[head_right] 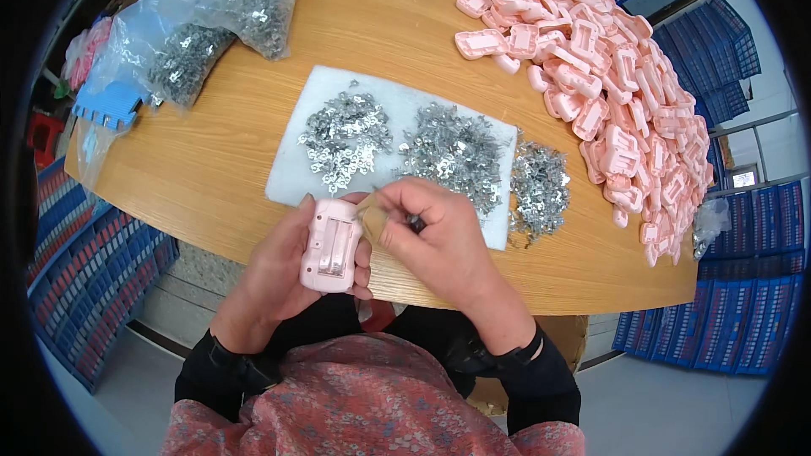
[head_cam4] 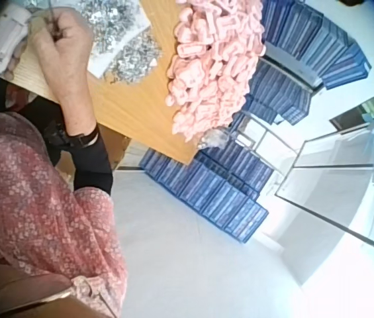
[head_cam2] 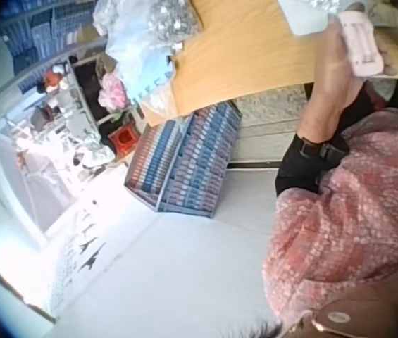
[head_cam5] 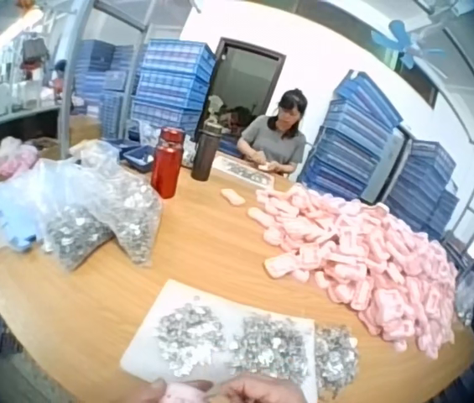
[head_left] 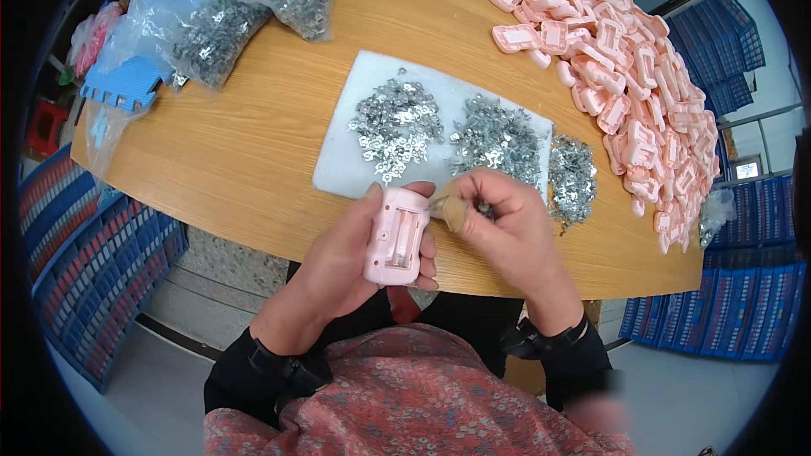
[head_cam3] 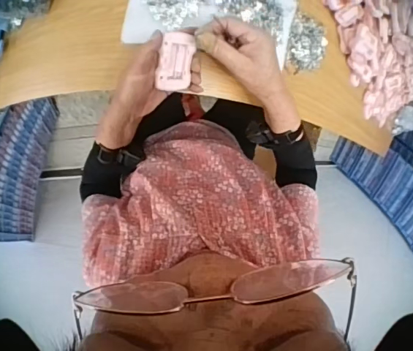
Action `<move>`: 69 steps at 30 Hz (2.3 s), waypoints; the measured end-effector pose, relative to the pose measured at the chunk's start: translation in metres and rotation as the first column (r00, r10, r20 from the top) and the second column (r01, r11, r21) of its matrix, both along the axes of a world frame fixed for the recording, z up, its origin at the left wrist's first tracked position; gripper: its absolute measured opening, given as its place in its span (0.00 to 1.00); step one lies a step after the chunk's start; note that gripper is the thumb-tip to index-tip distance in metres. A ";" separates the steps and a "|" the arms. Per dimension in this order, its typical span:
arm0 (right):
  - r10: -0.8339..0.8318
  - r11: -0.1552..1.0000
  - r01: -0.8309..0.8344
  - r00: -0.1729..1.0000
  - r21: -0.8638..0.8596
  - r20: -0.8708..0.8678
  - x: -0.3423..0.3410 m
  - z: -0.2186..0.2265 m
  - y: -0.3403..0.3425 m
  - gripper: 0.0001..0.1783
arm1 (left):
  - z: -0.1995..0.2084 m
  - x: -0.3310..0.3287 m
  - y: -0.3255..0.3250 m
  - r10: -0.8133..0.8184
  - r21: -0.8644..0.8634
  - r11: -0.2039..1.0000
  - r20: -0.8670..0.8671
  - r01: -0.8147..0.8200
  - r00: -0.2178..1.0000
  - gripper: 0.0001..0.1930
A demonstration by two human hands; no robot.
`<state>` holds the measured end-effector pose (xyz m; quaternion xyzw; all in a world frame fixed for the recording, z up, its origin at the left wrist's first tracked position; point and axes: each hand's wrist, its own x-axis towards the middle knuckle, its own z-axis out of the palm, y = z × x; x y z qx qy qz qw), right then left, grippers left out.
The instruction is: The person inserts small metal pins into pink plastic housings using a small metal tool. They pick up a housing, insert a pin, and place the finished unit into a cardboard box. The task is performed repeatedly at a table with piles of components.
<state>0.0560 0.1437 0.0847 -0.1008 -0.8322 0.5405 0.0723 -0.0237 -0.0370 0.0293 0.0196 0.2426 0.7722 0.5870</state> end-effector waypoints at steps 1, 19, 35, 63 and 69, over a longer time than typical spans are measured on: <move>0.023 1.000 -0.023 1.000 0.006 -0.020 0.002 0.000 -0.002 0.07 | 0.001 0.001 0.002 -0.009 0.008 1.000 0.005 0.009 1.000 0.32; -0.042 0.977 0.053 0.997 0.208 -0.058 0.020 -0.009 0.003 0.05 | 0.007 0.011 0.020 -0.053 -0.026 0.998 0.023 0.053 0.998 0.32; 0.137 0.801 -0.091 0.990 0.592 -0.033 0.037 -0.012 -0.005 0.22 | 0.001 0.010 0.023 -0.033 -0.112 0.993 -0.007 0.032 0.999 0.29; -0.059 0.792 0.188 0.971 -0.580 0.234 0.050 -0.018 0.000 0.13 | 0.019 0.020 0.022 -0.233 -0.295 0.932 -0.933 -0.212 0.273 0.17; -0.194 0.871 0.182 0.981 -0.457 0.022 0.053 -0.029 -0.004 0.20 | 0.011 0.010 0.018 -0.109 -0.212 0.977 -0.403 0.024 0.909 0.20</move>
